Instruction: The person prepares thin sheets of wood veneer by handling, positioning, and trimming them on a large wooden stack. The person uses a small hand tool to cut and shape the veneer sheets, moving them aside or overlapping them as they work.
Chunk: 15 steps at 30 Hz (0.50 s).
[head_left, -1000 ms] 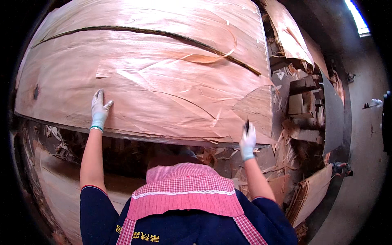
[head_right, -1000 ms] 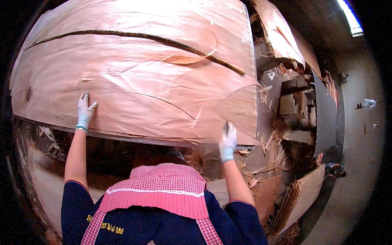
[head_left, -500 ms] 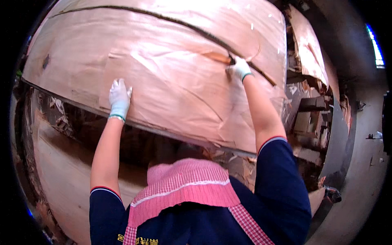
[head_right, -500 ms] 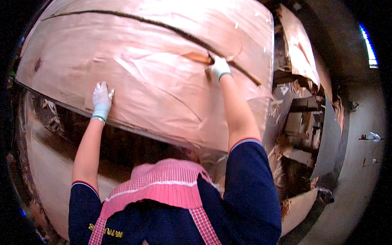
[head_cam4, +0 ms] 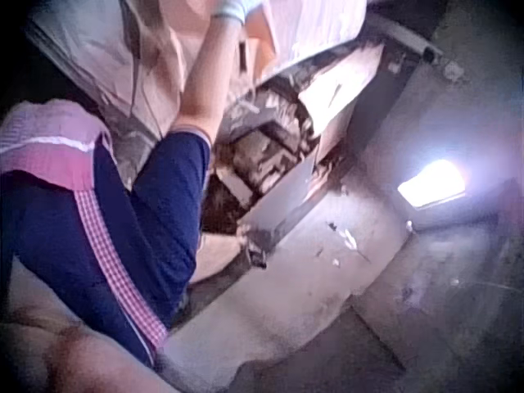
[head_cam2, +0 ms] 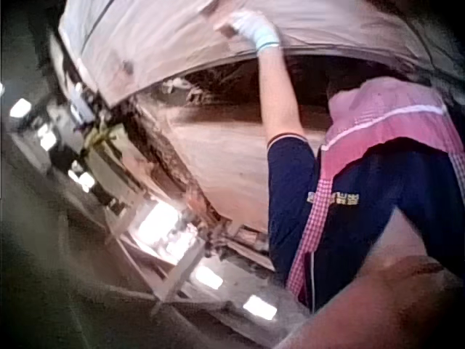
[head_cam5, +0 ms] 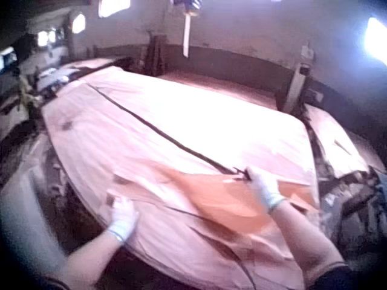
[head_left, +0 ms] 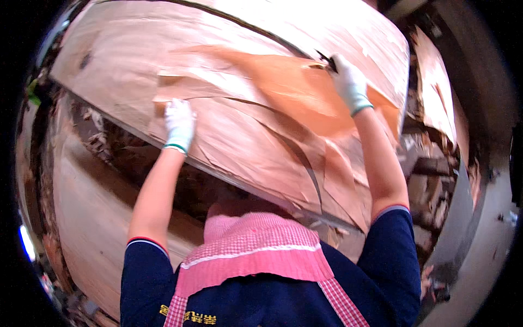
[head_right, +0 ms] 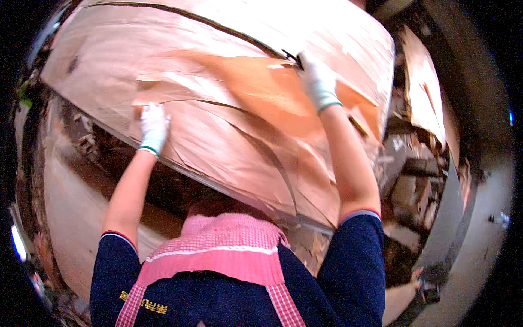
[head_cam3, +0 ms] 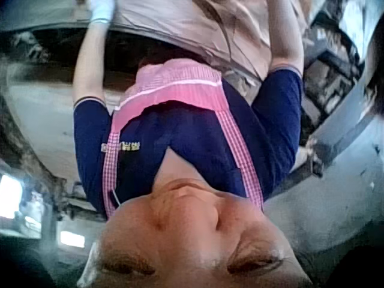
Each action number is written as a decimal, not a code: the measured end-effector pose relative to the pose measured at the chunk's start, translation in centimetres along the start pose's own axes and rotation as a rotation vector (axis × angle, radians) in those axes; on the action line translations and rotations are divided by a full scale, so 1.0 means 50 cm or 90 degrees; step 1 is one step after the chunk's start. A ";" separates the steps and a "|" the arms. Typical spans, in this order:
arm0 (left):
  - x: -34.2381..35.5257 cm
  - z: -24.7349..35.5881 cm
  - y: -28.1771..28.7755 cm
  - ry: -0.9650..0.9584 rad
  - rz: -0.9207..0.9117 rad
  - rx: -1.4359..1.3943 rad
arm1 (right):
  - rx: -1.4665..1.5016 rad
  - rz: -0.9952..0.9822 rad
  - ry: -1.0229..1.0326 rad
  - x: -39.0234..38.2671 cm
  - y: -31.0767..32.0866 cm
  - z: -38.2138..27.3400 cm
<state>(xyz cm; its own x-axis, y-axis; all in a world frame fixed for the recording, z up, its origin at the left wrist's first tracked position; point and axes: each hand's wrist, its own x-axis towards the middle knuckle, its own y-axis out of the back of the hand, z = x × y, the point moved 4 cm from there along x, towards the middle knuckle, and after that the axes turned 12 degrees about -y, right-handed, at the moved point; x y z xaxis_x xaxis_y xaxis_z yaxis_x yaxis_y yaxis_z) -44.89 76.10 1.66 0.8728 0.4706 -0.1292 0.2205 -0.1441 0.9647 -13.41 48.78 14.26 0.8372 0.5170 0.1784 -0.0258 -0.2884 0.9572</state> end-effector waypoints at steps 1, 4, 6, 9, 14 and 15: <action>0.002 -0.023 -0.037 -0.002 -0.012 0.035 | -0.001 0.030 0.062 0.004 0.042 -0.062; -0.004 -0.025 -0.064 -0.013 0.074 0.077 | -0.020 0.049 0.151 -0.012 0.161 -0.170; 0.004 -0.017 -0.062 0.016 0.011 0.061 | 0.024 0.070 0.191 -0.039 0.240 -0.225; 0.019 0.009 -0.005 0.038 -0.198 0.052 | 0.101 0.093 0.215 -0.051 0.330 -0.249; 0.012 -0.001 -0.046 0.045 0.016 0.081 | 0.257 0.051 0.179 -0.036 0.487 -0.282; 0.013 -0.005 -0.034 0.062 0.010 -0.023 | 0.236 0.061 0.210 -0.021 0.508 -0.284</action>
<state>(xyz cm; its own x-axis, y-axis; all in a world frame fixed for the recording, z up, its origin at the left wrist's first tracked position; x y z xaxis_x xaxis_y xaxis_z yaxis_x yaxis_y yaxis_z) -44.81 76.86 0.01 0.8295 0.5508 -0.0922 0.1888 -0.1212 0.9745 -22.72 52.35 41.63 0.6214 0.6841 0.3819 0.1516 -0.5833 0.7980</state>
